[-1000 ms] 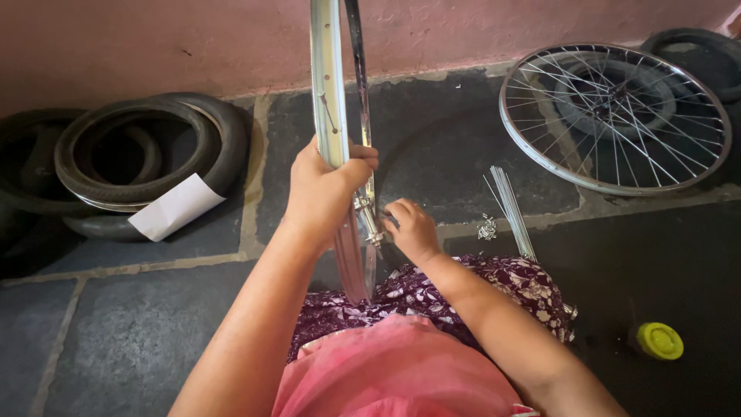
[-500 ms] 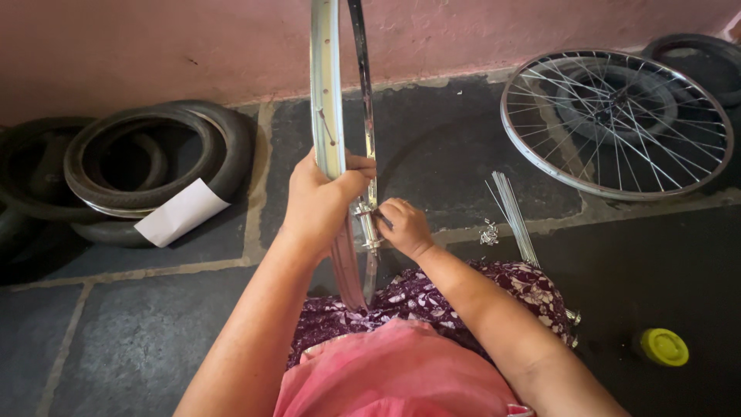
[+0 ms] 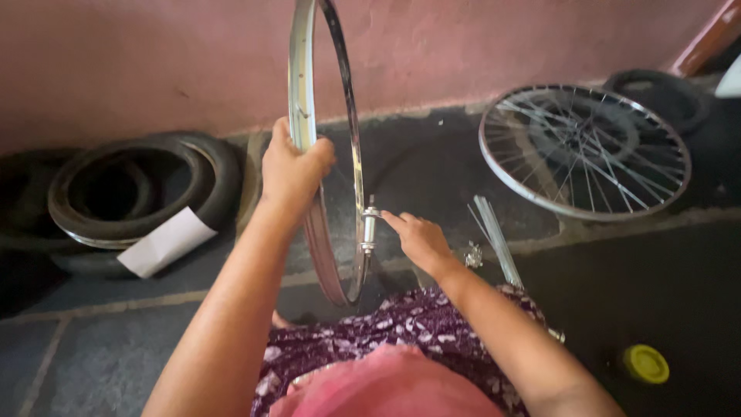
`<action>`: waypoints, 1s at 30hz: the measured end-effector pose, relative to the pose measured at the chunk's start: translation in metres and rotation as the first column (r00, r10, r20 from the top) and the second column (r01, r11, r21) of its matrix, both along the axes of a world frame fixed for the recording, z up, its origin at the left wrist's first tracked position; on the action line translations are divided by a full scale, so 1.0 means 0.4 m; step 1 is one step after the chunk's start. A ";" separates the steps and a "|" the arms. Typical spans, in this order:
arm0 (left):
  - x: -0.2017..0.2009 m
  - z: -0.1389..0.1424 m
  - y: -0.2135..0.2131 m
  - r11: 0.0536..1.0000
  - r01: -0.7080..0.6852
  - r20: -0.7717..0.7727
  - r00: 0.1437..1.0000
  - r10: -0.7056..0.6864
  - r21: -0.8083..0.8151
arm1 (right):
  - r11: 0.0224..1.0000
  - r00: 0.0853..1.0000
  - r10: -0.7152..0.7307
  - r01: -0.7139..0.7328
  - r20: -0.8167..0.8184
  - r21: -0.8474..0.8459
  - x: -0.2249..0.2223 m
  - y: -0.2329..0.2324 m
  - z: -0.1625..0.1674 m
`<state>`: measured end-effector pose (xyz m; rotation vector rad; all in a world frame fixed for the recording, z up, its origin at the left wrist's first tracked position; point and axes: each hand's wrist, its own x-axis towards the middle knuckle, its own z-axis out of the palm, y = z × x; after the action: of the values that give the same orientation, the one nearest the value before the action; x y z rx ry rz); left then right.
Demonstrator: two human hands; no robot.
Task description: The person sits on the floor and assembles a bicycle wheel by inserting spokes into the hub and then into the rim. They handle a bundle of spokes, a hub, and a rim, threading each spoke through the hub flange and then into the rim holes.
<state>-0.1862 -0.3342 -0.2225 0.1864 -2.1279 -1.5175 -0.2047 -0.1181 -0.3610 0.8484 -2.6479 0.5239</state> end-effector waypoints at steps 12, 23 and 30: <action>0.210 -0.388 0.152 0.963 0.204 -0.234 0.959 -0.161 0.174 | 0.686 0.679 0.040 0.515 0.733 -0.515 -0.062 -0.013 -0.012; 0.209 -0.061 0.169 0.922 0.265 -0.017 0.962 -0.271 0.282 | -0.163 0.355 0.880 0.850 0.316 -0.500 -0.028 0.027 -0.016; 0.264 -0.024 0.148 0.848 0.442 -0.163 0.897 -0.411 0.292 | -0.233 0.420 0.859 0.830 0.294 -0.507 0.000 0.026 -0.008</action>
<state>-0.0806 -0.2752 -0.2322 -0.2662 -1.9131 -2.0860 -0.2045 -0.1077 -0.3642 -0.3976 -0.7990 3.4754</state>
